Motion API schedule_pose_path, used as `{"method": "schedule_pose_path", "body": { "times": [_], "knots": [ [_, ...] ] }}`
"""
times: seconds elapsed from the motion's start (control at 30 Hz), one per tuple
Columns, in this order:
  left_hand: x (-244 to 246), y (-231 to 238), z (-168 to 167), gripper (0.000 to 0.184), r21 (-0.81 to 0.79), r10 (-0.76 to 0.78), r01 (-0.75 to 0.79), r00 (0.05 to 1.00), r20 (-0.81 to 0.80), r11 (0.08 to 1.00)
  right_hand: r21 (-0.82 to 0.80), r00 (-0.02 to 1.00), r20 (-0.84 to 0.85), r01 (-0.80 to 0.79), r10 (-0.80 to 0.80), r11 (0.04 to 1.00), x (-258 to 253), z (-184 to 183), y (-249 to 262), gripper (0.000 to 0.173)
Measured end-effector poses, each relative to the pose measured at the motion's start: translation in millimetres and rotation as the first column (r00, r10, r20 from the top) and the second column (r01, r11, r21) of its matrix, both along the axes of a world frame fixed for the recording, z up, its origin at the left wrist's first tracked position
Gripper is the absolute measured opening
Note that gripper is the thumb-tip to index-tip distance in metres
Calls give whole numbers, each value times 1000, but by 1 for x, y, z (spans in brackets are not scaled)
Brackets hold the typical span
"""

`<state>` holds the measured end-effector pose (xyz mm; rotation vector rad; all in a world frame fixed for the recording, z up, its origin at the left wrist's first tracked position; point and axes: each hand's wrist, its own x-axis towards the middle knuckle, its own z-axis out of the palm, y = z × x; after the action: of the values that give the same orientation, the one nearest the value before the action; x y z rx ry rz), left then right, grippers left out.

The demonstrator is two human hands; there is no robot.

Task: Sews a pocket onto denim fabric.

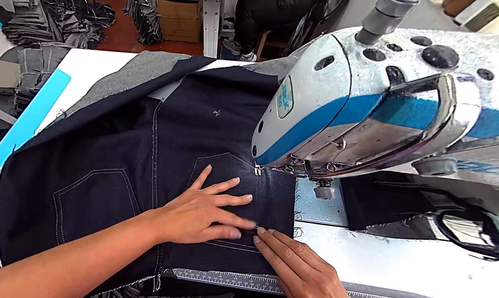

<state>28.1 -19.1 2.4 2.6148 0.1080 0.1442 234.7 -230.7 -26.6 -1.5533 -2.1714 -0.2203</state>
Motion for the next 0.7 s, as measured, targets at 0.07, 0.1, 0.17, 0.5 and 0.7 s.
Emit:
{"method": "schedule_pose_path", "body": {
  "times": [0.07,0.1,0.17,0.5,0.7],
  "knots": [
    [6,-2,3,43,-76,163,-159,985,57,984,-7,1000,26,5,-5,1000,0,4,1,33],
    [10,0,3,41,-33,245,-242,966,86,970,-5,999,34,7,-7,1000,0,4,2,33],
    [16,11,3,53,178,333,-334,942,40,926,-2,999,35,11,-11,1000,0,5,2,33],
    [16,21,6,63,311,425,-392,904,-46,866,-8,997,80,10,-9,1000,0,7,-1,36],
    [7,-18,-3,37,242,-25,-19,984,176,970,-5,997,77,15,-15,1000,-1,7,0,35]
  ]
}}
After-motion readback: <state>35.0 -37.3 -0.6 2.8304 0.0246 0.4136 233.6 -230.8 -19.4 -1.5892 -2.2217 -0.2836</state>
